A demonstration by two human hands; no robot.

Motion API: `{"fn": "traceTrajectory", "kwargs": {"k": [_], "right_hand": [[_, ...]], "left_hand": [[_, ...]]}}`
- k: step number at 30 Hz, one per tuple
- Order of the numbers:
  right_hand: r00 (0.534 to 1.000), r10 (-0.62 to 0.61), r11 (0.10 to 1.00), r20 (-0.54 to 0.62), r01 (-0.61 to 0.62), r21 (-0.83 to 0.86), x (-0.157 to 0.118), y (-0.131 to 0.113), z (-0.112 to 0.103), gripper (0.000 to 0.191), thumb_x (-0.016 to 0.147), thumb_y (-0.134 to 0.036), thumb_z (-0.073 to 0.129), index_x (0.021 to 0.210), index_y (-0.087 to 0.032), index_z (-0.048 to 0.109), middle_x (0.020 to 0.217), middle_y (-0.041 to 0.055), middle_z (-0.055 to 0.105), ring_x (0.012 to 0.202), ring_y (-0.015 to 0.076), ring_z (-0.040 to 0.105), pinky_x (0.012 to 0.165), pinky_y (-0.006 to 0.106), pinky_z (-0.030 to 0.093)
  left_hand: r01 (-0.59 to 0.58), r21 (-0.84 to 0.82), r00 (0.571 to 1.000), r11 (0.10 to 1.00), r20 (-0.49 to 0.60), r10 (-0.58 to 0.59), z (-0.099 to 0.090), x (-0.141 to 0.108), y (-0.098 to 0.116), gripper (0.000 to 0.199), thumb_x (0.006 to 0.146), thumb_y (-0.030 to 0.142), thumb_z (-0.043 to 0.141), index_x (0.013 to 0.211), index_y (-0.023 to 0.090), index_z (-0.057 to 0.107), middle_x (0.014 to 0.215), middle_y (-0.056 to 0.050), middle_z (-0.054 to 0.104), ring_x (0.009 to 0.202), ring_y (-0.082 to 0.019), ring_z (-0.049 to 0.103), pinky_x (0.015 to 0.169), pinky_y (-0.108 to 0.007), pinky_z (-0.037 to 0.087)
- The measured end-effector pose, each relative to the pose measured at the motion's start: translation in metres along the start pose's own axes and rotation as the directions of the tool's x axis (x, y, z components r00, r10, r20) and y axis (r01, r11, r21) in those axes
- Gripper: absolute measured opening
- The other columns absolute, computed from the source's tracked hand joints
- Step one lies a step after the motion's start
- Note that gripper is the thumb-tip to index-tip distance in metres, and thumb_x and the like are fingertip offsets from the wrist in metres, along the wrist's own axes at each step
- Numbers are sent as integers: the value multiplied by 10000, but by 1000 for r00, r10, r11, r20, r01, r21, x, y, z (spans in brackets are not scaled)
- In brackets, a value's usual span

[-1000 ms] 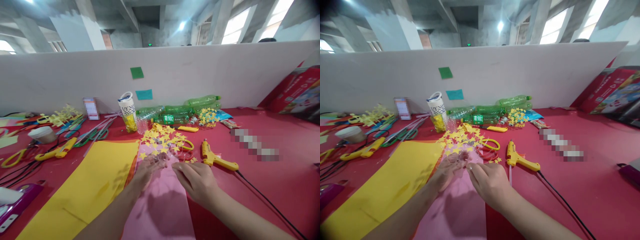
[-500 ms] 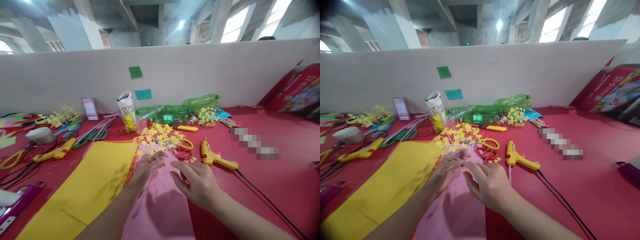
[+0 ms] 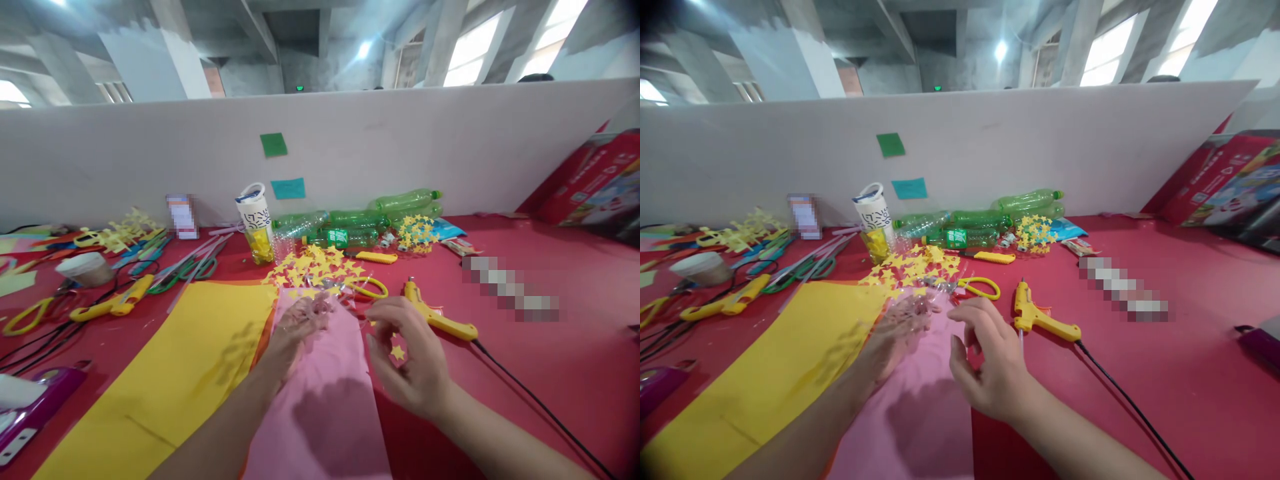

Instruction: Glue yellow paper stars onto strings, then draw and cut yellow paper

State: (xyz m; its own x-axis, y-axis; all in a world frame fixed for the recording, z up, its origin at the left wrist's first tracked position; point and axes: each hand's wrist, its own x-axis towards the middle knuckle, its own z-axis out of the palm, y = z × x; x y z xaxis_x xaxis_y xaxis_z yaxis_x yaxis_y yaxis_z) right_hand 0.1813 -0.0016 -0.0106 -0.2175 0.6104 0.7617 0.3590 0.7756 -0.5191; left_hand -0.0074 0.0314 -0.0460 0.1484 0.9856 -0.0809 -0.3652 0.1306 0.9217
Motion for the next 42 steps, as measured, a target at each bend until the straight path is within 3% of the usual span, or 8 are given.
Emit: {"fn": "traceTrajectory", "kwargs": {"k": [5, 12, 20, 26, 29, 32, 35, 42], "right_hand": [[997, -23, 996, 68, 18, 82, 2, 2, 3, 215, 854, -37, 500, 1001, -182, 562, 914, 54, 628, 791, 130, 624, 669, 248, 514], [990, 124, 982, 66, -131, 132, 3, -7, -1, 209, 877, -58, 498, 1004, -199, 584, 862, 5, 685, 729, 84, 684, 684, 179, 538], [999, 41, 995, 31, -43, 86, 5, -5, -1, 219, 855, -42, 541, 1005, -179, 624, 810, 13, 701, 749, 94, 674, 698, 181, 527], [997, 53, 991, 57, -60, 121, 6, -4, 0, 202, 875, -49, 509, 972, -174, 633, 776, 16, 670, 722, 102, 653, 668, 200, 530], [996, 49, 991, 69, -57, 118, 7, -4, 0, 183, 886, -56, 492, 945, -173, 619, 850, 39, 685, 812, 124, 662, 708, 220, 533], [998, -15, 993, 67, 7, 117, 6, -5, 0, 184, 879, -46, 475, 943, -168, 598, 920, 69, 684, 876, 146, 659, 736, 246, 535], [996, -55, 993, 68, 48, 110, 6, -5, 0, 180, 874, -44, 464, 926, -173, 580, 855, 57, 666, 817, 144, 650, 707, 253, 531], [996, 19, 991, 92, -31, 127, 5, -6, 2, 187, 862, -41, 483, 953, -188, 556, 868, 42, 639, 866, 147, 625, 750, 267, 510]], "left_hand": [[-18, -29, 999, 999, 29, 19, 2, -1, 3, 244, 691, 226, 743, 919, 207, 658, 859, -9, 623, 732, -117, 544, 702, -249, 417], [-18, -23, 999, 1000, 41, 19, 0, 2, 1, 256, 694, 223, 740, 934, 203, 654, 808, -2, 600, 721, -116, 538, 683, -243, 411], [-33, -6, 999, 999, 27, 34, 2, 1, 2, 221, 706, 211, 725, 916, 192, 658, 854, -21, 608, 734, -122, 537, 700, -248, 419], [-16, 2, 1000, 1000, 23, 16, 3, 0, 2, 211, 708, 208, 724, 908, 203, 655, 844, -7, 614, 700, -108, 526, 687, -240, 411], [-18, -7, 1000, 1000, 19, 18, 2, 1, 1, 222, 699, 206, 731, 909, 206, 662, 822, -5, 622, 713, -114, 536, 713, -246, 414], [-40, -16, 999, 999, 34, 40, 1, 2, 0, 210, 713, 206, 715, 916, 198, 661, 814, -10, 619, 709, -116, 533, 698, -247, 415], [-35, 6, 999, 999, 26, 35, 1, 2, -1, 194, 696, 211, 729, 878, 185, 666, 784, -8, 610, 684, -113, 524, 675, -246, 412], [-31, 2, 999, 1000, 24, 31, 0, 2, -1, 231, 699, 215, 729, 919, 191, 662, 801, -7, 606, 727, -126, 543, 709, -254, 413]]}}
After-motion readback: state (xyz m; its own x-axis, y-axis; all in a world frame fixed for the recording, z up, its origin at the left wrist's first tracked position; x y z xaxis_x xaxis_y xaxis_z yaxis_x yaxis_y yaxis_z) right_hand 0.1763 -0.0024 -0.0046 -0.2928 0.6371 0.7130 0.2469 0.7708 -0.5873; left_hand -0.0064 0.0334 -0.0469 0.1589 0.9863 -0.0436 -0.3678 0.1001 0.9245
